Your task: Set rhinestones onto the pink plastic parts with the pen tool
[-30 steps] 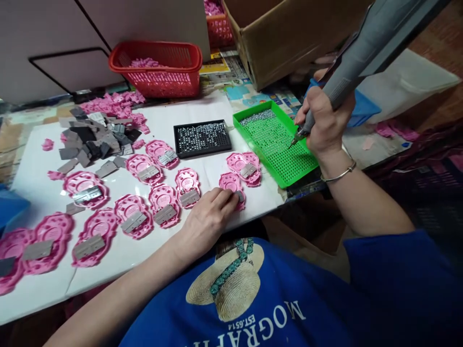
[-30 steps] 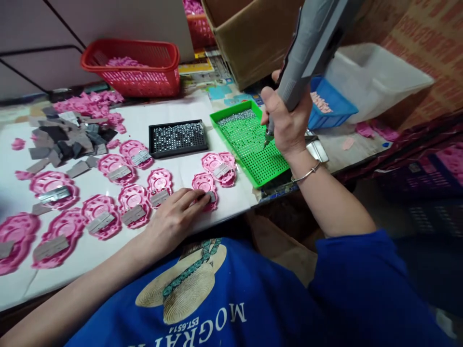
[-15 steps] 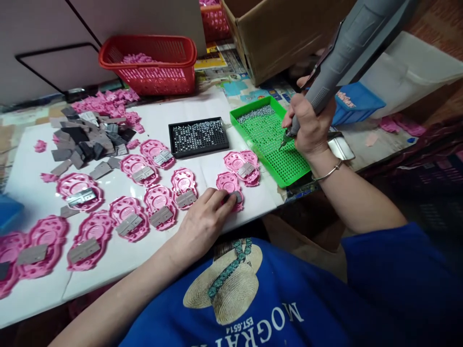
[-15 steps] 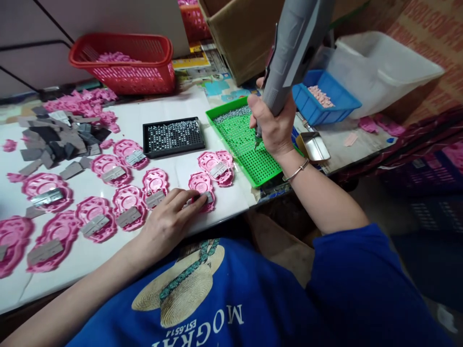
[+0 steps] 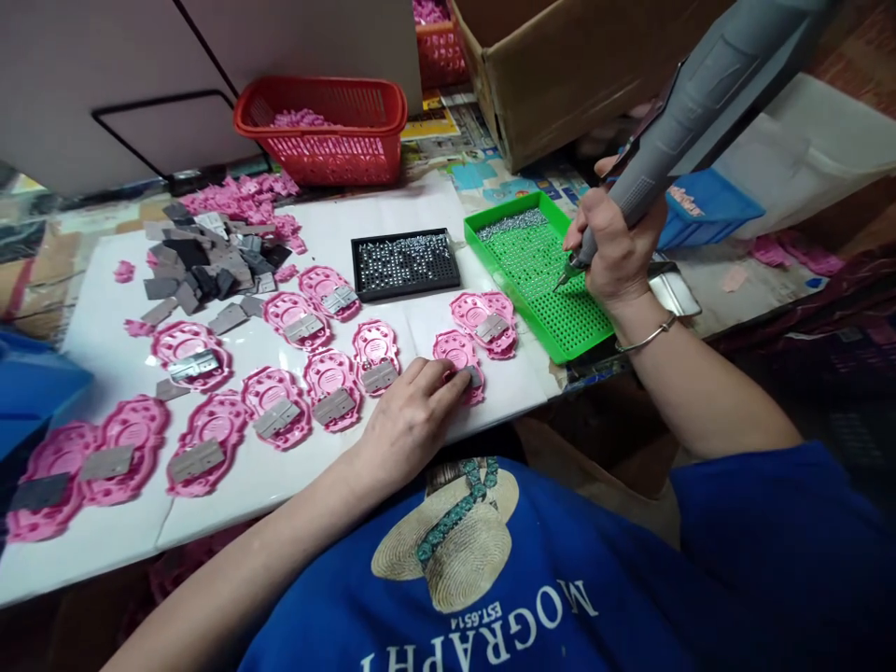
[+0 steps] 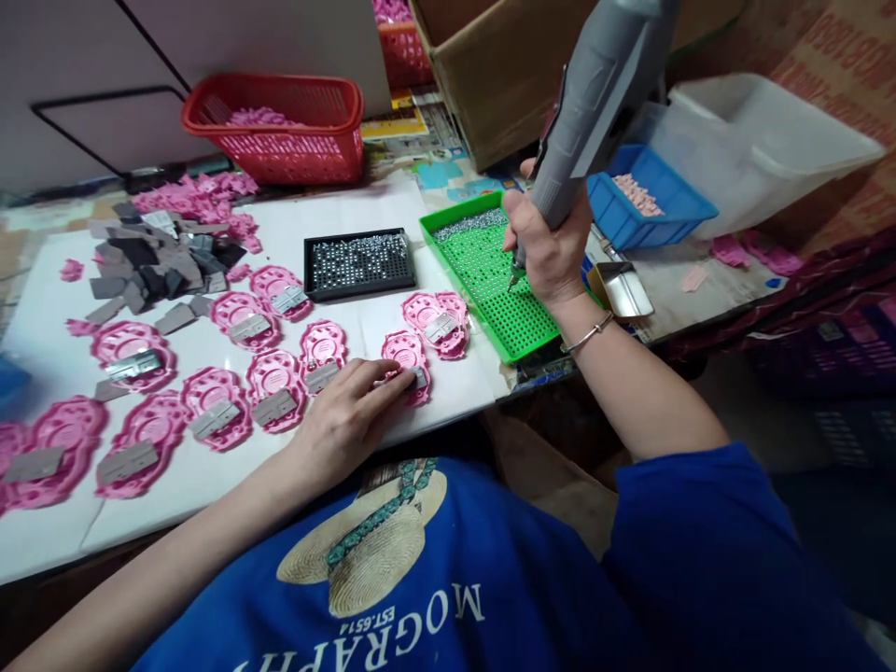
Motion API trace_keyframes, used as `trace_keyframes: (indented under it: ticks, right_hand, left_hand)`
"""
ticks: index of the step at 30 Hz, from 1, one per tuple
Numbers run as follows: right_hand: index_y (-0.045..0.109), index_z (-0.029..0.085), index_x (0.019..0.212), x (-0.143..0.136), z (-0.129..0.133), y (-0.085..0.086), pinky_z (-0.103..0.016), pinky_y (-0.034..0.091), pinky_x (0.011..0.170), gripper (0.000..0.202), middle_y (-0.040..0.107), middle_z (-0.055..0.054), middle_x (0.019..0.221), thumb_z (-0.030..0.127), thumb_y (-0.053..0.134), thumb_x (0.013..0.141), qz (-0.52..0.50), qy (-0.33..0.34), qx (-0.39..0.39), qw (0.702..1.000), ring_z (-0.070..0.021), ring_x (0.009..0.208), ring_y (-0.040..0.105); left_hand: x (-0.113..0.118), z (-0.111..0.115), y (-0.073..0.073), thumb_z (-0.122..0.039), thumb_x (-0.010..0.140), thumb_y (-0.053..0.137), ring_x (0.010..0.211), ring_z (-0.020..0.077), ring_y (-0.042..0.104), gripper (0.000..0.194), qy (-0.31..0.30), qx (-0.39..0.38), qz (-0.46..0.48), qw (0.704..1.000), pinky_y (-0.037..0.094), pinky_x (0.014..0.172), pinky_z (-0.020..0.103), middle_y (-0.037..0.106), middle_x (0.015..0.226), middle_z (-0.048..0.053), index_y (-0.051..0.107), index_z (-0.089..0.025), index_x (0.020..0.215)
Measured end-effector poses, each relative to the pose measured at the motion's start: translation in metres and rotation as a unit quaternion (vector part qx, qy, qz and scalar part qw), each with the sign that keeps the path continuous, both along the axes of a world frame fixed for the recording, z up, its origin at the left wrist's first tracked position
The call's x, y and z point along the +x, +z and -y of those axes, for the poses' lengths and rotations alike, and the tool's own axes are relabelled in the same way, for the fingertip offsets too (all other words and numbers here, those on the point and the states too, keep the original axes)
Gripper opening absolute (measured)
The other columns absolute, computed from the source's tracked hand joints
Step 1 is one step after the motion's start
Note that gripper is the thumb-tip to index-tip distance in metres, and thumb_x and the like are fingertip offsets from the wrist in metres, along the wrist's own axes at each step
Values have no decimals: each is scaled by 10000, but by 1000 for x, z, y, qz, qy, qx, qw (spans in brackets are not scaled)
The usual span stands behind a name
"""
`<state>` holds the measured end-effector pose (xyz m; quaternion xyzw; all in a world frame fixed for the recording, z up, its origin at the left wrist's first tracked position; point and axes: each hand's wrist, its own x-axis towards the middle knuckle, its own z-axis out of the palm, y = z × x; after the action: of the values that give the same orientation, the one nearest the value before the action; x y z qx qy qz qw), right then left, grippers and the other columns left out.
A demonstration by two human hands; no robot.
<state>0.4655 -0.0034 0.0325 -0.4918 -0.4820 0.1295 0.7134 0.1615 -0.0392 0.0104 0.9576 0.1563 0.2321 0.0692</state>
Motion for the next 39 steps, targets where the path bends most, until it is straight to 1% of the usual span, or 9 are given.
trace_keyframes:
  ticks: [7, 10, 15, 19, 22, 26, 31, 36, 39]
  right_hand:
    - [603, 315, 997, -14, 5, 25, -296, 324, 423, 285, 508, 100, 602, 396, 776, 785, 0, 20, 84, 996, -107, 429, 454]
    - [620, 289, 991, -18, 6, 30, -296, 328, 419, 308, 536, 91, 624, 407, 788, 762, 7, 23, 102, 995, -106, 427, 466]
    - [553, 364, 985, -9, 5, 17, -322, 336, 474, 394, 528, 110, 607, 536, 789, 720, 4, -12, 22, 1000, -122, 456, 411]
    - [536, 403, 997, 1, 2, 4, -341, 345, 532, 433, 551, 117, 588, 606, 766, 691, -12, -27, 6, 1000, -150, 507, 418]
    - [548, 412, 1011, 2, 1, 0, -353, 367, 552, 447, 546, 113, 562, 609, 764, 673, -20, -33, -4, 999, -167, 527, 446]
    - [535, 423, 1030, 2, 0, -3, -362, 369, 555, 431, 534, 111, 554, 598, 734, 691, -17, -39, -10, 999, -175, 514, 442]
    - [516, 413, 959, 3, -4, -6, -358, 355, 555, 406, 541, 115, 584, 626, 735, 691, -14, -30, 13, 999, -162, 525, 429]
    - [530, 351, 913, -4, -1, -1, -349, 338, 462, 444, 526, 83, 653, 619, 785, 667, -17, -36, 33, 999, -130, 437, 394]
    - [541, 355, 922, -8, 4, 4, -352, 365, 446, 444, 499, 66, 636, 649, 774, 685, -3, -27, 15, 1000, -140, 439, 416]
  left_hand:
    - [-3, 0, -7, -103, 968, 502, 891, 194, 633, 219, 15, -67, 13, 998, 566, 753, 320, 679, 1035, 116, 621, -121, 1152]
    - [-4, -2, -8, -131, 983, 498, 890, 189, 648, 199, 14, -69, 31, 997, 575, 762, 321, 693, 1032, 111, 637, -128, 1125]
    - [-4, -3, -10, -95, 967, 495, 878, 189, 663, 220, 14, -58, 48, 997, 589, 748, 326, 706, 1026, 113, 646, -130, 1124]
    - [-4, -3, -11, -107, 966, 515, 876, 188, 665, 202, 13, -57, 49, 997, 587, 752, 324, 707, 1020, 111, 650, -132, 1114]
    - [-4, -3, -12, -91, 956, 527, 880, 189, 662, 198, 10, -64, 57, 996, 584, 756, 322, 705, 1022, 115, 648, -120, 1110]
    - [-4, -3, -12, -90, 965, 508, 881, 187, 661, 209, 9, -72, 59, 996, 588, 758, 331, 704, 1023, 114, 648, -129, 1114]
    - [-4, -4, -11, -102, 977, 488, 885, 182, 658, 215, 9, -65, 56, 996, 587, 762, 325, 703, 1025, 113, 652, -131, 1114]
    - [-4, -4, -14, -120, 979, 510, 868, 181, 657, 194, 7, -57, 66, 996, 581, 749, 316, 702, 1013, 109, 655, -127, 1107]
    - [-4, -4, -15, -127, 973, 534, 855, 183, 656, 173, 3, -55, 81, 995, 576, 737, 310, 700, 999, 113, 656, -112, 1094]
